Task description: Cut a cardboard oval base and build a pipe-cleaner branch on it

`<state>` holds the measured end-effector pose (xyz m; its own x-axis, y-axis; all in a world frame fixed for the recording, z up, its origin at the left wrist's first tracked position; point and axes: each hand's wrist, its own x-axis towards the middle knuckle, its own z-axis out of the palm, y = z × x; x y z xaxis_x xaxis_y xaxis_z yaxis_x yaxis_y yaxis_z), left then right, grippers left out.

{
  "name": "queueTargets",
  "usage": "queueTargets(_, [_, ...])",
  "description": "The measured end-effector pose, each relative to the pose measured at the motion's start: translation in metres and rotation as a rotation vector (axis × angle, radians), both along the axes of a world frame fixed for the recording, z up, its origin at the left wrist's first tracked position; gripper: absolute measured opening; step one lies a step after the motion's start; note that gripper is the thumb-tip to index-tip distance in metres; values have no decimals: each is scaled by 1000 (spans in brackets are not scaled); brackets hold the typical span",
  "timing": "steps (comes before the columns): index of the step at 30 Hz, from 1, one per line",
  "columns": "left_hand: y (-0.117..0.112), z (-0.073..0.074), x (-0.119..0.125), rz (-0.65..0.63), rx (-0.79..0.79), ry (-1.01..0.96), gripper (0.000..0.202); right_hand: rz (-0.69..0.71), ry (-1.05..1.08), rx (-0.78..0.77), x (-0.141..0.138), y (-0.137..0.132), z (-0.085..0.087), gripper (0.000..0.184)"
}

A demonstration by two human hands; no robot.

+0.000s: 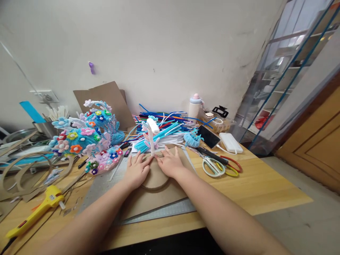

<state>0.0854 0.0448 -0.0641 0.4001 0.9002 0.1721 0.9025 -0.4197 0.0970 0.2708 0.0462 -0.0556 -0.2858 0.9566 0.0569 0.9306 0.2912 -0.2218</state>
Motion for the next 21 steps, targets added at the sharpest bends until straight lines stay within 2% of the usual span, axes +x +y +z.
queueTargets(21, [-3,2,4,33,-11,6,50,10,18,6,0,0,-3,46])
